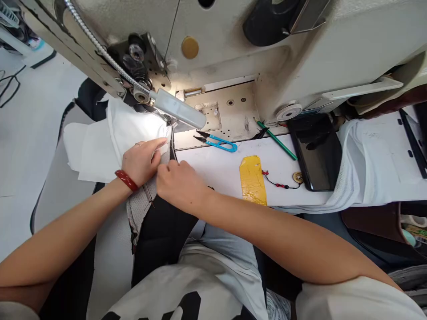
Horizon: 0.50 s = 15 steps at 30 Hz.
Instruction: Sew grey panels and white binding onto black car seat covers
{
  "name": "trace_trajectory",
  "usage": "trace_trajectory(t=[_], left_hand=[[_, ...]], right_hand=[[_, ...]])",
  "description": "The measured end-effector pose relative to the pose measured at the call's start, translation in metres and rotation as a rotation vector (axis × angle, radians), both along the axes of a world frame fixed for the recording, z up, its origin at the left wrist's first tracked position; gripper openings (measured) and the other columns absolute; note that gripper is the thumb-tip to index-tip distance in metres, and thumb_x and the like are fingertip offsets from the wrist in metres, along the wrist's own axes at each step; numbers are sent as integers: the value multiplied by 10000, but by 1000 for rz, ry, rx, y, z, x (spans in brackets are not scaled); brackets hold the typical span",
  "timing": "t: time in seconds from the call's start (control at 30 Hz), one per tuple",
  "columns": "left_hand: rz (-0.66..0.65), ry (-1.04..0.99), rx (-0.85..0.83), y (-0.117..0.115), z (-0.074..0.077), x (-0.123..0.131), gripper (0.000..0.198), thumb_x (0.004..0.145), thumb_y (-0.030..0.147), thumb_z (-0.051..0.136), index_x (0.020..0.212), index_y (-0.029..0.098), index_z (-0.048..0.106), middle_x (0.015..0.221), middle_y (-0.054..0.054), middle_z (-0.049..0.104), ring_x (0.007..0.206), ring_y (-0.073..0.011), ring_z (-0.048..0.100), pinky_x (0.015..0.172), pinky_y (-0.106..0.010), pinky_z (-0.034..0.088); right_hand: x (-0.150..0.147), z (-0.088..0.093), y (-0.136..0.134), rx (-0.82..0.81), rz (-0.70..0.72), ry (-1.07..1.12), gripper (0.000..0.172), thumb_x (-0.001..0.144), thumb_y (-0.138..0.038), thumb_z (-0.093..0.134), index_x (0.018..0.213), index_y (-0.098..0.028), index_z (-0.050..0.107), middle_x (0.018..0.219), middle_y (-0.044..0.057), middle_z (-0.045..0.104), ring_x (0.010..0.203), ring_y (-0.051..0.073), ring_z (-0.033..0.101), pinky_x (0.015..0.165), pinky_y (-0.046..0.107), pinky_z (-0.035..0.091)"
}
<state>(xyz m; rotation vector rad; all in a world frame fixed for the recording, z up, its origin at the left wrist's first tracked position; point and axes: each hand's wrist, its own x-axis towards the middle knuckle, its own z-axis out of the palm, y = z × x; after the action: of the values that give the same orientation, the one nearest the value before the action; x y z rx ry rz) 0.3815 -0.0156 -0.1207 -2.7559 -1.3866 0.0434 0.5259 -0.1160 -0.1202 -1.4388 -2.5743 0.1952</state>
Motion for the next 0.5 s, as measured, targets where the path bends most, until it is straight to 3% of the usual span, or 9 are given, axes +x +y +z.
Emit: trace_trajectory(t=[0.1, 0.2, 0.33, 0.5], left_hand=[[-130, 64, -96, 5, 10, -5, 631, 794, 85, 453, 1412, 202, 503, 1328, -50, 639, 1184, -251, 594, 999, -387, 480], [-328, 128, -150, 13, 15, -11, 760, 713, 8, 436, 1457, 161, 436, 1486, -70, 501, 1285, -241, 520, 1075, -369, 427], [-228, 157, -27, 15, 8, -7, 595, 819, 37, 380, 1358, 226, 544, 1339, -68, 599, 1084, -240, 609, 856, -358, 514], [-139, 69, 28, 11, 3, -7, 389, 935, 169, 373, 1230, 244, 616, 1186, -40, 674, 925, -203, 657, 685, -311, 505]], right_hand=[[-9, -3, 16, 15, 239, -32, 358, 897, 17, 351, 951, -42, 700, 853, 152, 643, 771, 225, 601, 556, 314, 377], [-12, -8, 26, 32, 341, -49, 345, 864, 36, 368, 857, -52, 702, 800, 136, 635, 704, 197, 590, 528, 299, 349], [-9, -12, 25, 69, 310, -31, 340, 859, 46, 375, 817, -69, 693, 787, 127, 639, 676, 185, 594, 510, 286, 338], [-5, -12, 19, 31, 247, -17, 298, 878, 21, 412, 829, -74, 690, 836, 139, 654, 667, 168, 593, 515, 262, 363]])
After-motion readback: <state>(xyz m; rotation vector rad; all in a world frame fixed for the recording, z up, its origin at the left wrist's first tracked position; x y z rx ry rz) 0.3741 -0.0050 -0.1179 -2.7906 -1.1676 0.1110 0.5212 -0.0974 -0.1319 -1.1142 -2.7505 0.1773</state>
